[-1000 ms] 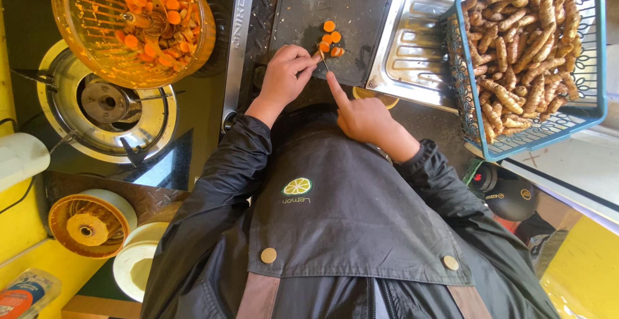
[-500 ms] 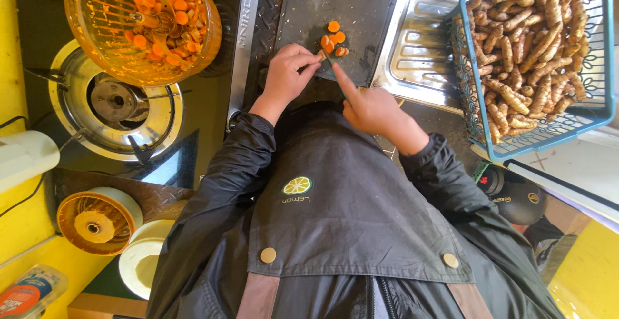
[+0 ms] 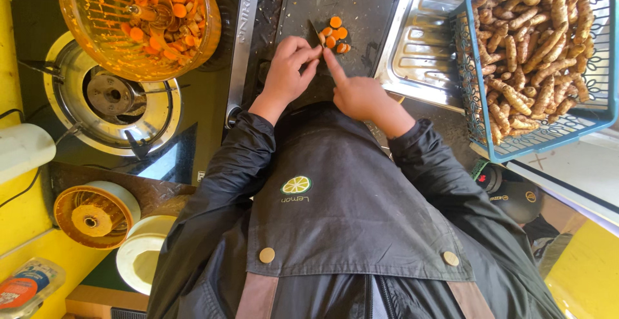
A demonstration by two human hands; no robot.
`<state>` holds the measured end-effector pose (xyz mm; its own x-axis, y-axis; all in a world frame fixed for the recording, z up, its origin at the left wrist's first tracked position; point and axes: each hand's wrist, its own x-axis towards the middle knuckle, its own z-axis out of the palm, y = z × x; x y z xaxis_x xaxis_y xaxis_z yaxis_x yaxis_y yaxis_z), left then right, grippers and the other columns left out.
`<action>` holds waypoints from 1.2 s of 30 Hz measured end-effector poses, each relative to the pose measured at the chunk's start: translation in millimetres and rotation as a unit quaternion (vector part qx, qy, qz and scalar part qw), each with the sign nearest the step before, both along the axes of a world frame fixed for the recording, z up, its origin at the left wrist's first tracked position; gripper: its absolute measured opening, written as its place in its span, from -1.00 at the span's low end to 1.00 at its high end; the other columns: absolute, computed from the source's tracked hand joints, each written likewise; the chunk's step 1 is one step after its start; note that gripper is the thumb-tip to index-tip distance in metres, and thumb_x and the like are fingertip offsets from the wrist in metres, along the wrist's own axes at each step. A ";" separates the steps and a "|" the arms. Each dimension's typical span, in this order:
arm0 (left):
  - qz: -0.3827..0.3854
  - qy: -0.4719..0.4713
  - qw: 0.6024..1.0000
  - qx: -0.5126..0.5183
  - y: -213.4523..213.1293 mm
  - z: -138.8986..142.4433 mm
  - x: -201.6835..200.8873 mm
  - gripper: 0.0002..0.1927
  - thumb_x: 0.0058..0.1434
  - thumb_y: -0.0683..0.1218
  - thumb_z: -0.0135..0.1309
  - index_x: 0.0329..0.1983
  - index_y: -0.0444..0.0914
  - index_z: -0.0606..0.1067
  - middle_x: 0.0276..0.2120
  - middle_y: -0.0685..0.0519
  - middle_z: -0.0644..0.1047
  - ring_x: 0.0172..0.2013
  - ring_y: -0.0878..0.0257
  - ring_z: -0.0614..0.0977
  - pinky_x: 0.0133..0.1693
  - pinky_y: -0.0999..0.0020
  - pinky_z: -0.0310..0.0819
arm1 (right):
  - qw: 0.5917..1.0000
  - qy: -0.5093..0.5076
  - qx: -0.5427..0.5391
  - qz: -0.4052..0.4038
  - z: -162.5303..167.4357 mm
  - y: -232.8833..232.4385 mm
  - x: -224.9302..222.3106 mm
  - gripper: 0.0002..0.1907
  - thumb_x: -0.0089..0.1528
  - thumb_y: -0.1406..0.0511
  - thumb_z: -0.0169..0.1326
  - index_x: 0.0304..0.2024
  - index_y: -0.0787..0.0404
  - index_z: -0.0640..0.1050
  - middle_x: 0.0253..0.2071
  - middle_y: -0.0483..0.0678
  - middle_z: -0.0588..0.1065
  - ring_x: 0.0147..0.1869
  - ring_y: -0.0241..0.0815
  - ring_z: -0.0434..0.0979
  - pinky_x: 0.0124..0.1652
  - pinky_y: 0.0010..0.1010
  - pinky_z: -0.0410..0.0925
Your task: The person slices turmeric roots into small pieces on a cutting board using a knife. They pick up roots from a basket and move the sliced pieces into a bowl.
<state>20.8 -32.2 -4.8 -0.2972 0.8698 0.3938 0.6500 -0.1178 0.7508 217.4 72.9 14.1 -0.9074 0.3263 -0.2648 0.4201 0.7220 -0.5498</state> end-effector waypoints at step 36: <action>0.017 -0.040 0.999 0.003 8.2 -16.2 -3.3 -0.85 0.11 -0.21 0.38 -0.25 -0.25 0.66 -0.31 0.02 0.60 -0.27 0.08 0.65 -0.23 0.26 0.53 | 0.993 -0.014 0.109 0.040 17.6 -19.4 23.4 -0.08 0.22 0.26 0.05 0.55 0.27 -0.03 -0.69 0.00 0.45 -0.67 0.07 0.44 -0.58 -0.04 0.27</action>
<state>17.5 -24.0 -21.0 -0.3570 0.8562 0.3735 0.5913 -0.1024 0.7999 240.9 53.6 31.7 -0.9258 0.3064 -0.2213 0.3700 0.8543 -0.3652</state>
